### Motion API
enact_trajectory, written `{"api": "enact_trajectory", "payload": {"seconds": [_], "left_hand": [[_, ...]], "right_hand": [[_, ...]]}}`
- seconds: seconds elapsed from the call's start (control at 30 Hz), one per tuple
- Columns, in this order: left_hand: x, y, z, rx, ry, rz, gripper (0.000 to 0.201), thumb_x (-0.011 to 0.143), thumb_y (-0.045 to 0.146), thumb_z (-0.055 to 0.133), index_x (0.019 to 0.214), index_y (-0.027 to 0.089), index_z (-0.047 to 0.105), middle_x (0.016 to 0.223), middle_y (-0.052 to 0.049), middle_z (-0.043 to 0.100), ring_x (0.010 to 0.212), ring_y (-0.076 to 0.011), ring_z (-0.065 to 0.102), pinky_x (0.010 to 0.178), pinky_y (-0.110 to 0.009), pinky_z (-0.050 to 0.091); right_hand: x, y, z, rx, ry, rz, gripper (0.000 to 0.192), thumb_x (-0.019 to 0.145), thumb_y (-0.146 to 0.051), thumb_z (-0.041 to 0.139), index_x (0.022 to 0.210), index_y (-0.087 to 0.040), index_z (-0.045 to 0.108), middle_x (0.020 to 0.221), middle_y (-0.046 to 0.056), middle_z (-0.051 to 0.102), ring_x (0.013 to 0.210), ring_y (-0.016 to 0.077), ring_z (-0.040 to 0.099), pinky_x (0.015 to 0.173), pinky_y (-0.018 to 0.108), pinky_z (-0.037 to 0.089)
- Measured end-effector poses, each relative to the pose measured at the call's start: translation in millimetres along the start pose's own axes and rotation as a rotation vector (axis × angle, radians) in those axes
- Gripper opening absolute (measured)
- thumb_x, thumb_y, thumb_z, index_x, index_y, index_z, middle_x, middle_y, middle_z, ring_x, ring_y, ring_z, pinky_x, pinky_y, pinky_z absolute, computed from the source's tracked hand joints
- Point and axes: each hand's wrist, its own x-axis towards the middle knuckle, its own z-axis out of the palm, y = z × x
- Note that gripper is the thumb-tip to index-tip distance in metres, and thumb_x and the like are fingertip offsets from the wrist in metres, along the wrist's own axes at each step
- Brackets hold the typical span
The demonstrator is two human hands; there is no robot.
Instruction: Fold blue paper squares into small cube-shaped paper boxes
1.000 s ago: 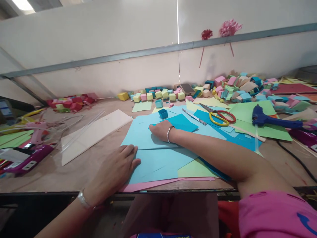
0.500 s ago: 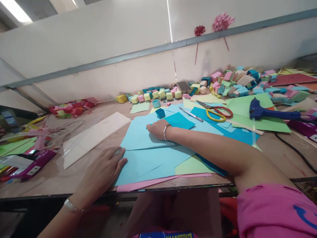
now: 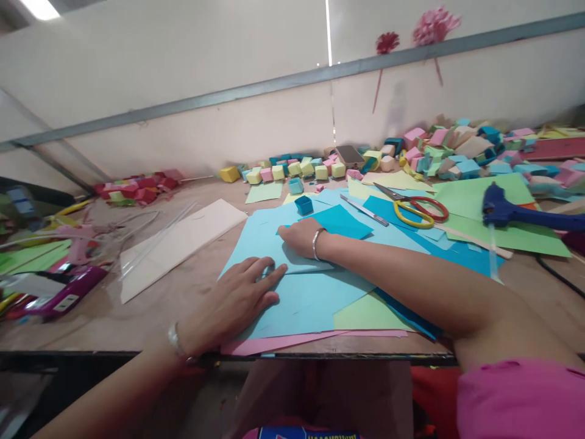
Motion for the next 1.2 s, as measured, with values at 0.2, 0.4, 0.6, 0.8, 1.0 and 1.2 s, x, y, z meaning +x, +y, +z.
{"api": "enact_trajectory", "payload": {"seconds": [0.2, 0.4, 0.6, 0.8, 1.0, 1.2], "left_hand": [[12, 9, 2.1, -0.002, 0.029, 0.113, 0.051, 0.092, 0.048, 0.053, 0.128, 0.014, 0.048, 0.114, -0.009, 0.055, 0.101, -0.0256, 0.051, 0.083, -0.037, 0.042], [21, 17, 6.9, 0.003, 0.079, 0.207, 0.051, 0.089, 0.055, 0.055, 0.115, 0.011, 0.053, 0.105, -0.007, 0.056, 0.093, -0.0231, 0.050, 0.071, -0.035, 0.039], [37, 22, 13.1, -0.014, 0.165, 0.308, 0.048, 0.090, 0.056, 0.053, 0.110, 0.013, 0.055, 0.100, -0.007, 0.054, 0.087, -0.0212, 0.050, 0.062, -0.034, 0.034], [55, 28, 13.4, -0.035, 0.180, 0.383, 0.048, 0.092, 0.053, 0.050, 0.117, 0.013, 0.057, 0.093, -0.006, 0.059, 0.078, -0.0202, 0.051, 0.056, -0.035, 0.030], [73, 33, 13.1, -0.093, 0.131, 0.434, 0.045, 0.094, 0.051, 0.047, 0.119, 0.015, 0.060, 0.092, -0.006, 0.065, 0.080, -0.0216, 0.057, 0.057, -0.036, 0.031], [73, 38, 15.8, -0.093, 0.134, 0.397, 0.047, 0.094, 0.055, 0.045, 0.119, 0.019, 0.062, 0.086, -0.007, 0.064, 0.073, -0.0212, 0.058, 0.051, -0.034, 0.025]], "right_hand": [[-1, 0, 6, -0.033, 0.006, 0.025, 0.028, 0.093, -0.022, 0.036, 0.114, -0.013, 0.053, 0.082, 0.017, 0.069, 0.081, 0.0298, 0.069, 0.063, 0.031, 0.043], [-1, -1, 8, -0.053, -0.011, 0.046, 0.029, 0.095, -0.027, 0.035, 0.112, -0.014, 0.054, 0.081, 0.016, 0.069, 0.076, 0.0279, 0.068, 0.059, 0.029, 0.039], [-2, -2, 6, -0.055, -0.035, 0.075, 0.030, 0.096, -0.027, 0.032, 0.110, -0.014, 0.055, 0.079, 0.014, 0.069, 0.071, 0.0252, 0.066, 0.057, 0.029, 0.035], [0, -2, 7, -0.058, -0.051, 0.077, 0.028, 0.097, -0.029, 0.033, 0.108, -0.015, 0.055, 0.083, 0.013, 0.070, 0.072, 0.0240, 0.066, 0.058, 0.028, 0.035], [-2, -2, 3, -0.059, -0.069, 0.079, 0.031, 0.097, -0.029, 0.033, 0.110, -0.014, 0.056, 0.084, 0.015, 0.069, 0.076, 0.0269, 0.067, 0.058, 0.030, 0.036], [-3, -1, 5, -0.057, -0.060, 0.090, 0.031, 0.098, -0.030, 0.032, 0.110, -0.015, 0.056, 0.084, 0.015, 0.069, 0.076, 0.0259, 0.066, 0.060, 0.030, 0.035]]}}
